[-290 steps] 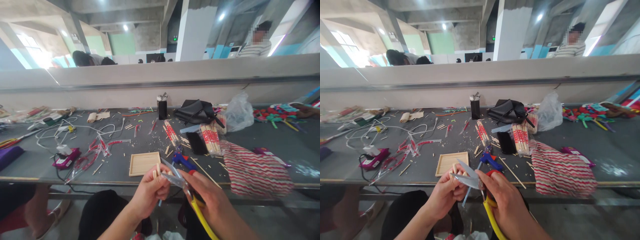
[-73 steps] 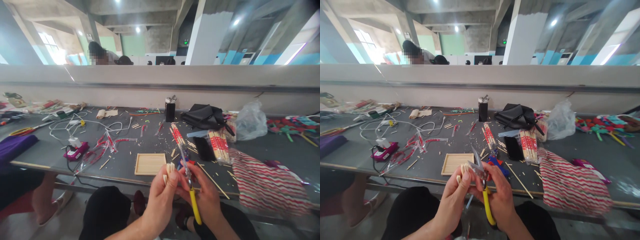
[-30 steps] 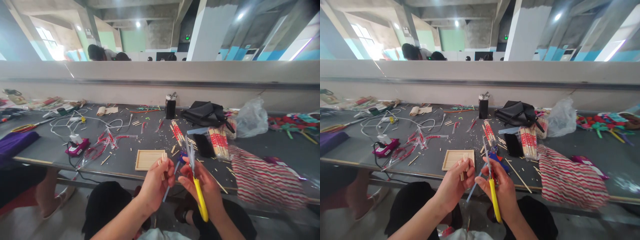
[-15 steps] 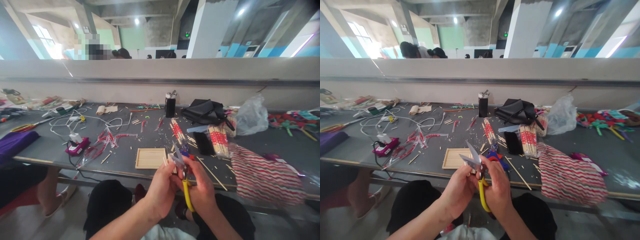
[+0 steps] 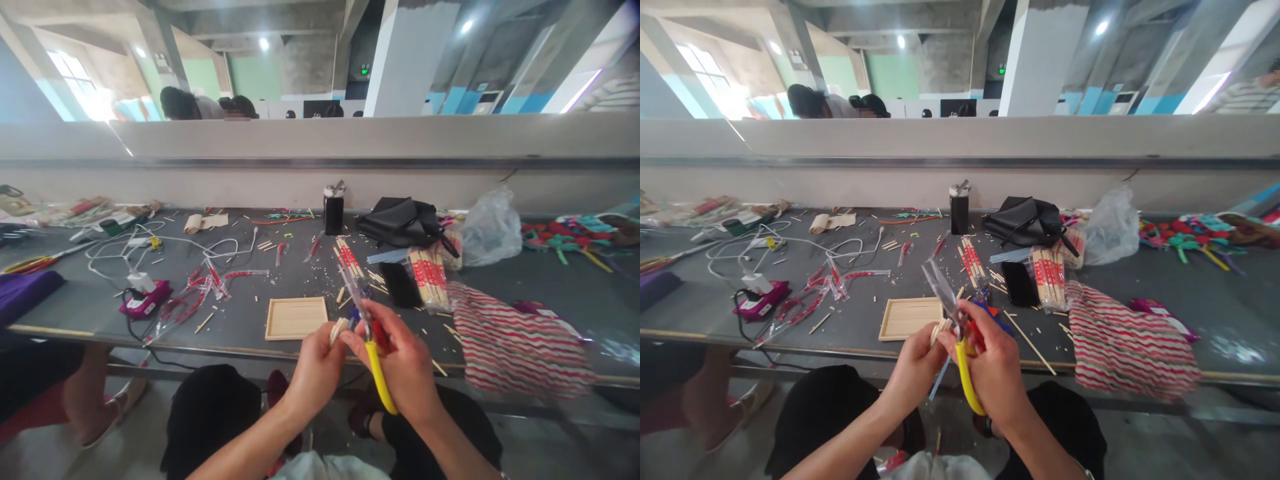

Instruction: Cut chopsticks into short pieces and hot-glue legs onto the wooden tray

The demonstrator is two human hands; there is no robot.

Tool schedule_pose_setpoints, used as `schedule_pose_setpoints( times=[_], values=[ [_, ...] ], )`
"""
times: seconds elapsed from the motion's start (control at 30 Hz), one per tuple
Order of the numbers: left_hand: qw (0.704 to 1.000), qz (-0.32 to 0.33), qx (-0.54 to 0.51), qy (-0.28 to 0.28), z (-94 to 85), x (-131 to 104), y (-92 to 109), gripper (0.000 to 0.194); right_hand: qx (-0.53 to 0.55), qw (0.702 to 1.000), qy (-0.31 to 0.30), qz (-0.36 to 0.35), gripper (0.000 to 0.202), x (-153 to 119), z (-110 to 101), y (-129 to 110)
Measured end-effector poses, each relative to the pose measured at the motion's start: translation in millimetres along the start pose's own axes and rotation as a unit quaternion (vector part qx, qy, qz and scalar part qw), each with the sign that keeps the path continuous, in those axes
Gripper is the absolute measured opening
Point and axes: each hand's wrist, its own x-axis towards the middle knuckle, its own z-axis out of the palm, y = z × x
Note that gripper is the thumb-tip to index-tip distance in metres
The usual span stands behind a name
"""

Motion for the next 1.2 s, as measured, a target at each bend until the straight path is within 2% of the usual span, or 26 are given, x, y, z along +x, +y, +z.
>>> schedule_pose_setpoints(
  times=[0.1,0.23,0.3,0.37,0.47,0.57,0.7,0.87,1.0,1.1,1.2],
  values=[
    [0.994,0.075,0.080,-0.012,-0.5,-0.7,0.6,0.020,-0.058,0.998,-0.022,0.000,0.037,-1.3,5.7,-7.3],
    [0.992,0.085,0.094,-0.012,-0.9,0.4,2.2,0.019,-0.058,0.998,-0.025,0.017,0.035,-4.9,9.7,-6.6],
    [0.997,0.045,0.063,-0.011,-1.2,1.2,2.6,0.020,-0.013,0.999,-0.022,0.040,0.035,-5.1,7.0,-4.9],
    [0.998,-0.042,-0.015,-0.033,-2.8,2.1,3.7,0.023,0.052,0.996,-0.006,0.065,0.037,-2.3,0.3,-4.2],
    [0.971,-0.148,-0.170,-0.085,-8.6,3.9,7.6,0.027,0.106,0.990,0.033,0.084,0.040,7.2,-14.1,-4.0],
    [0.944,-0.171,-0.257,-0.114,-15.3,5.9,13.0,0.030,0.098,0.991,-0.004,0.087,0.039,16.0,-25.1,-2.2],
    [0.929,-0.184,-0.269,-0.175,-17.8,7.1,17.0,0.031,0.075,0.987,-0.092,0.105,0.041,16.6,-24.9,2.7],
    [0.913,-0.201,-0.289,-0.207,-16.8,5.6,16.0,0.031,0.060,0.987,-0.113,0.100,0.043,12.8,-16.3,6.9],
    [0.911,-0.194,-0.315,-0.181,-17.4,5.4,18.3,0.026,0.084,0.989,-0.083,0.091,0.045,10.2,-13.2,9.6],
    [0.916,-0.181,-0.343,-0.104,-16.1,6.4,20.3,0.023,0.091,0.993,-0.045,0.062,0.049,1.6,-10.0,14.3],
    [0.905,-0.167,-0.388,-0.040,-12.6,7.1,21.6,0.018,0.028,0.999,-0.009,0.016,0.053,-10.5,-4.6,19.1]
  ],
)
